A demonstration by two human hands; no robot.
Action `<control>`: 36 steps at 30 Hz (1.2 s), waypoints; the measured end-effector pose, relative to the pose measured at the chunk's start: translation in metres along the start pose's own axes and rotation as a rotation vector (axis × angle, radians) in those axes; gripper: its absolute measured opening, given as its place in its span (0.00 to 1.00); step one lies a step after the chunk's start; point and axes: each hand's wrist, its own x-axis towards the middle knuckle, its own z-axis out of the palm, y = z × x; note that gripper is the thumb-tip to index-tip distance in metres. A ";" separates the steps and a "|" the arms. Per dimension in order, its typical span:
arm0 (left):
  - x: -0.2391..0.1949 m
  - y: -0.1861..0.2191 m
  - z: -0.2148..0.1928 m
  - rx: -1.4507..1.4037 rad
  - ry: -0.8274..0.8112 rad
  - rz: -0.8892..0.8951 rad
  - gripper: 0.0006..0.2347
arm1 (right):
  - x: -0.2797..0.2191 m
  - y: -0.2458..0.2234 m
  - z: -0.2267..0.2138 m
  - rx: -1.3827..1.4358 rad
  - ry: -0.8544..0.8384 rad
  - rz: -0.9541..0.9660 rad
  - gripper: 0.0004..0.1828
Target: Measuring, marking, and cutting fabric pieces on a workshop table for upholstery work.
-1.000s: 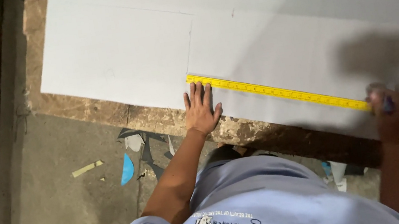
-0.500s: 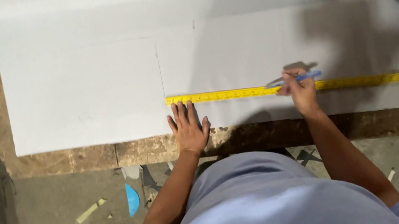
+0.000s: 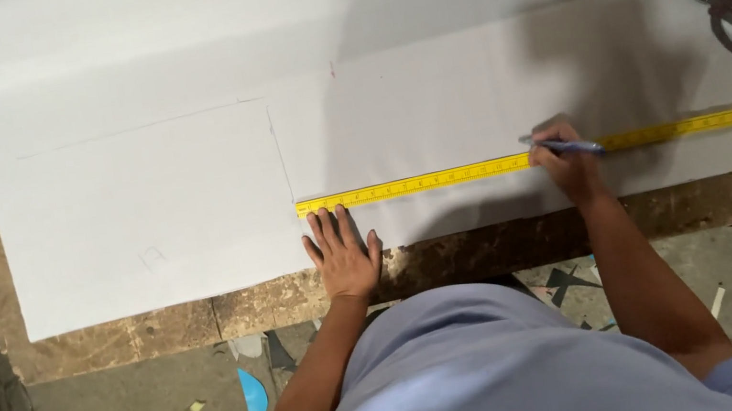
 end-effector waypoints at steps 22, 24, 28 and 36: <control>0.007 0.005 -0.020 -0.050 -0.107 -0.038 0.34 | 0.027 0.009 -0.018 -0.058 -0.050 -0.155 0.04; 0.006 0.001 -0.013 -0.039 -0.073 -0.068 0.34 | 0.025 0.007 -0.026 -0.082 -0.090 -0.104 0.03; 0.006 -0.002 -0.005 -0.029 -0.055 -0.044 0.35 | 0.012 -0.011 -0.071 -0.047 0.110 0.016 0.05; 0.010 0.006 -0.014 0.090 0.072 -0.026 0.34 | -0.005 0.103 -0.272 -0.104 0.389 0.158 0.05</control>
